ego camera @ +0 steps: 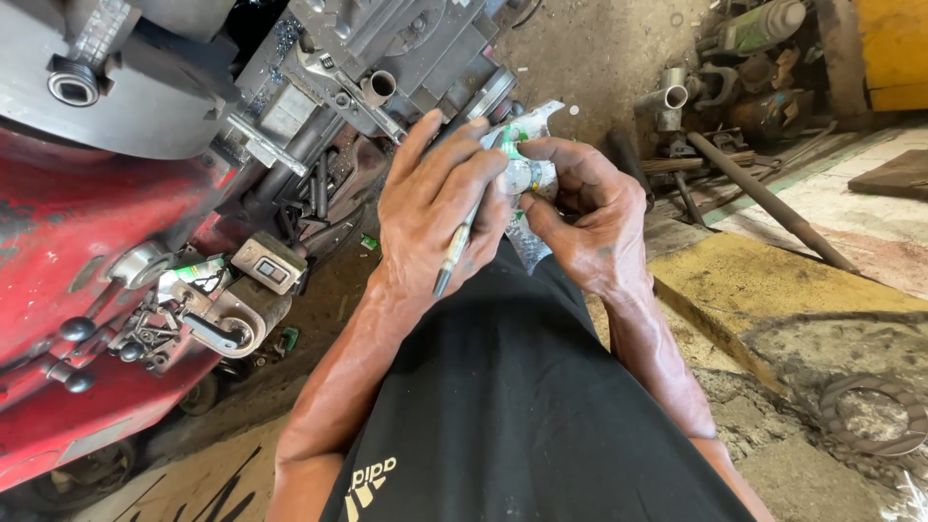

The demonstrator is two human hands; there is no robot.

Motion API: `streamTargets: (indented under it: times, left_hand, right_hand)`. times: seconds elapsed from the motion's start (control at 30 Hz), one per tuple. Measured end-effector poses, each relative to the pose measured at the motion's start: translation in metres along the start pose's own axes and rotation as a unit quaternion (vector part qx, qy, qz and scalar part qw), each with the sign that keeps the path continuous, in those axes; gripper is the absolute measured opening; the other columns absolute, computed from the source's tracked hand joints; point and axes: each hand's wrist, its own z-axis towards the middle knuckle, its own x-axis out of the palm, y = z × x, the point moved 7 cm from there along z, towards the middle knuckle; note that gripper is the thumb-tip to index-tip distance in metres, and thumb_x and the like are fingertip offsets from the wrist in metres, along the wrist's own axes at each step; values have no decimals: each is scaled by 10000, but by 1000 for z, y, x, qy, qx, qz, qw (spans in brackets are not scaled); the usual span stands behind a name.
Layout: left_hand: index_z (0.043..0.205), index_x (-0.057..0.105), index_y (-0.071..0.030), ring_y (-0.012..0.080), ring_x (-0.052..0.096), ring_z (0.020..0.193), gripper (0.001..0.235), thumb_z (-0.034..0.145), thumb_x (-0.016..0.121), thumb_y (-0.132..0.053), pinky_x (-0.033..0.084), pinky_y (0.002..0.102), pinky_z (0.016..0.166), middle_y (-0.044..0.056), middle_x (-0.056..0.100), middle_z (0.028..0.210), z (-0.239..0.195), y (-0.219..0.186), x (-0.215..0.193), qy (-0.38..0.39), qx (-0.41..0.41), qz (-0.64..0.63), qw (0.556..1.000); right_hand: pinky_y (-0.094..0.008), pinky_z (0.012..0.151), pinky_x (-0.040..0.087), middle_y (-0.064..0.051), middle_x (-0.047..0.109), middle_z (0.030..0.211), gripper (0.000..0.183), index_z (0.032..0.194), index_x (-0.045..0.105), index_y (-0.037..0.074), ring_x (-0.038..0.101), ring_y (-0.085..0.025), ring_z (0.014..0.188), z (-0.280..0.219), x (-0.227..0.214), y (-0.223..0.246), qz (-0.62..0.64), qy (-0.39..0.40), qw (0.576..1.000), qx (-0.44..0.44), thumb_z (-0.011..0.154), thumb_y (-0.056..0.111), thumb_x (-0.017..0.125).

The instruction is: Marking a gasket or template with a scribe and then performing maintenance or assembly on a metal lathe using a mallet and manual adjustments.

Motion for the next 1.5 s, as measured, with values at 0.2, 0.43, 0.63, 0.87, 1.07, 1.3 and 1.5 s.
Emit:
streamTargets:
  times: [0.2,0.43,0.63,0.87,1.07,1.3,1.5]
  left_hand:
    - [1098,690,8,321,759,1082,113,1012,640,-45,584,510,1066,191,760,1049,14,5,-13,-68,-24,-52,996]
    - [1163,662,-31,243,729,913,114,1053,641,-48,612,330,805,168,665,1138,17,13,-35,-27,-158,-164,973]
    - [1078,664,43,373,745,1115,121,1045,594,-49,626,409,977,252,697,1091,22,9,-30,-31,-117,-185,975]
    - [1034,655,21,361,685,1196,61,1019,596,13,473,517,1180,182,703,1026,26,10,-13,-8,-58,-153,987]
    - [1019,640,14,348,711,1157,53,1015,588,10,496,521,1141,160,701,1002,31,5,-12,11,-45,-119,992]
    - [1022,637,8,338,695,1183,53,1018,586,-1,454,488,1161,166,717,993,23,0,-6,37,-4,-52,998]
    - [989,640,16,372,724,1155,84,952,596,77,406,518,1180,154,694,927,18,-2,-10,33,0,-48,998]
  right_hand:
    - [-199,549,305,76,374,698,334,1228,684,94,304,-43,610,6,1,3,-27,-2,1000,14,907,1,695]
    - [-177,559,402,52,550,754,343,1270,667,65,434,-24,625,7,-7,-1,0,-14,1000,3,941,-20,714]
    - [-178,594,378,69,418,727,341,1269,667,79,372,-41,655,11,-14,6,2,-28,999,-15,952,-41,711]
    - [-186,602,355,75,409,722,338,1263,662,85,357,-40,658,9,-14,6,-2,-24,1000,-15,953,-43,708]
    - [-211,586,318,65,361,708,319,1243,669,101,318,-58,641,8,-15,10,-33,-23,999,-13,949,-21,700]
    - [-227,583,318,64,337,697,345,1273,666,107,308,-69,639,8,-17,9,-38,-28,999,-17,952,-16,698]
    - [-234,572,341,53,429,708,340,1270,663,114,339,-69,634,10,-15,6,-41,-26,999,-1,951,-2,687]
